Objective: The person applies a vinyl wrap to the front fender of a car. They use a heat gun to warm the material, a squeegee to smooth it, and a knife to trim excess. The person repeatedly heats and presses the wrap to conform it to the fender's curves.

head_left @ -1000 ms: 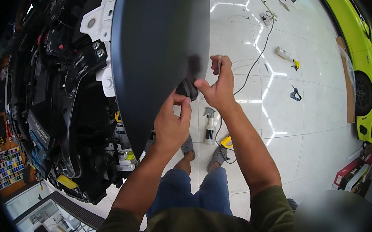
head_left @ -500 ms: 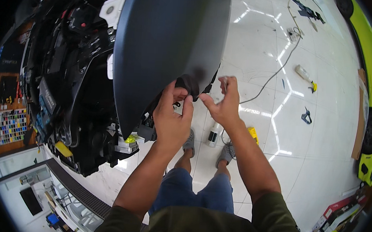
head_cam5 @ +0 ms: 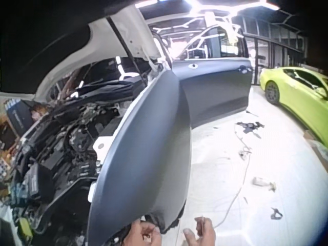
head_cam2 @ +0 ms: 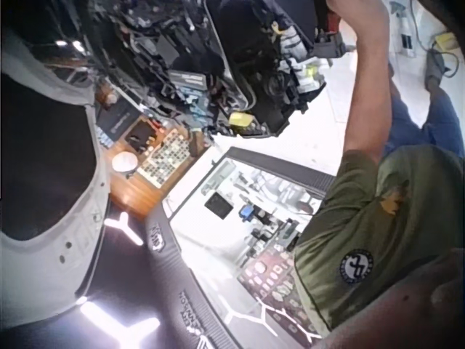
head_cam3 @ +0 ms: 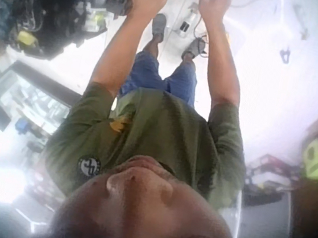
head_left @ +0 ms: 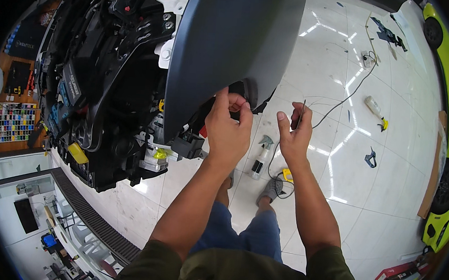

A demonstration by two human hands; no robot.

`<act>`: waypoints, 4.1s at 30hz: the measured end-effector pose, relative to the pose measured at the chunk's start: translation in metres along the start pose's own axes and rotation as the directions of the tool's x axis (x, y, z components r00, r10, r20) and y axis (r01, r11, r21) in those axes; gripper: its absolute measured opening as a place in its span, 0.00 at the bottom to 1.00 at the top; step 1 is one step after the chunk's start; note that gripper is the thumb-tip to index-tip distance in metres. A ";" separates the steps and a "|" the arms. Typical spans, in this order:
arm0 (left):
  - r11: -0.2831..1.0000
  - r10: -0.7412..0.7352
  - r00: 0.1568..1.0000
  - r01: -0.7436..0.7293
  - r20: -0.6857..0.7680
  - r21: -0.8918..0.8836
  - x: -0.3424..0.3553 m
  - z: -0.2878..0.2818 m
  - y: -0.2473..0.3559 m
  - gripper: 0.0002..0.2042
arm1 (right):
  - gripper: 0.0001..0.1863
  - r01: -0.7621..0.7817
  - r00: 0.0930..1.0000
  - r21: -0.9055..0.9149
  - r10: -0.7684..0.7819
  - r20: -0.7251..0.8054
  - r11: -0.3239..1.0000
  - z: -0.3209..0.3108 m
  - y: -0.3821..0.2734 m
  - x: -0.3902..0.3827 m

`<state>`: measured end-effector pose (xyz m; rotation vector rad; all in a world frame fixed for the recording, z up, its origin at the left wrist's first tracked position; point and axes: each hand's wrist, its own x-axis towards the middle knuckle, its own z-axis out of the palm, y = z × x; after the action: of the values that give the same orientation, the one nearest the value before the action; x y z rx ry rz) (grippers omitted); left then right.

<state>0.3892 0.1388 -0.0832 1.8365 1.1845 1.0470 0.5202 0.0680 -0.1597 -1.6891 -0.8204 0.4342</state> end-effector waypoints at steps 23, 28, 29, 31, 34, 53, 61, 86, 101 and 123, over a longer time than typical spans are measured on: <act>0.925 -0.261 0.830 0.361 0.492 -0.119 0.017 -0.035 -0.037 0.07 | 0.49 0.504 0.863 -0.049 -0.502 0.045 0.862 0.035 -0.008 0.064; 0.921 -0.242 0.857 0.351 0.456 -0.171 0.012 -0.040 -0.044 0.08 | 0.49 0.505 0.859 -0.068 -0.493 0.137 0.861 0.035 0.001 0.051; 0.919 -0.226 0.861 0.344 0.456 -0.194 0.009 -0.039 -0.045 0.08 | 0.50 0.484 0.871 -0.053 -0.475 0.124 0.873 0.037 0.002 0.048; 0.916 -0.184 0.880 0.316 0.437 -0.249 0.007 -0.036 -0.042 0.08 | 0.50 0.441 0.894 -0.022 -0.437 0.097 0.897 0.041 0.004 0.043; 0.895 -0.184 0.901 0.319 0.394 -0.312 0.007 -0.028 -0.036 0.07 | 0.49 0.459 0.887 -0.069 -0.451 0.103 0.886 0.039 -0.002 0.040; 0.805 -0.285 0.866 0.449 0.410 -0.388 0.004 -0.023 -0.031 0.20 | 0.48 0.383 0.918 -0.178 -0.352 0.180 0.907 0.022 -0.013 0.021; 0.824 -0.239 0.918 0.364 0.317 -0.433 -0.006 -0.012 -0.037 0.18 | 0.23 -0.373 0.904 0.261 0.285 0.319 0.890 -0.013 -0.041 -0.009; 0.771 -0.464 0.861 0.508 0.207 -0.384 -0.089 -0.032 -0.080 0.12 | 0.28 0.450 0.860 0.114 -0.464 0.212 0.886 0.037 -0.050 0.054; 0.822 -0.399 0.902 0.431 0.162 -0.374 -0.089 -0.029 -0.055 0.10 | 0.30 0.320 0.935 0.072 -0.327 0.136 0.945 0.051 -0.029 0.021; 0.962 0.157 0.988 -0.156 0.012 0.225 -0.052 0.029 0.025 0.25 | 0.16 -0.165 0.985 -0.055 0.168 0.040 0.985 -0.046 0.047 -0.069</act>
<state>0.4118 0.0782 -0.0866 2.1337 1.2192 1.0396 0.5169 -0.0181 -0.2005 -1.8093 -0.7305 0.5713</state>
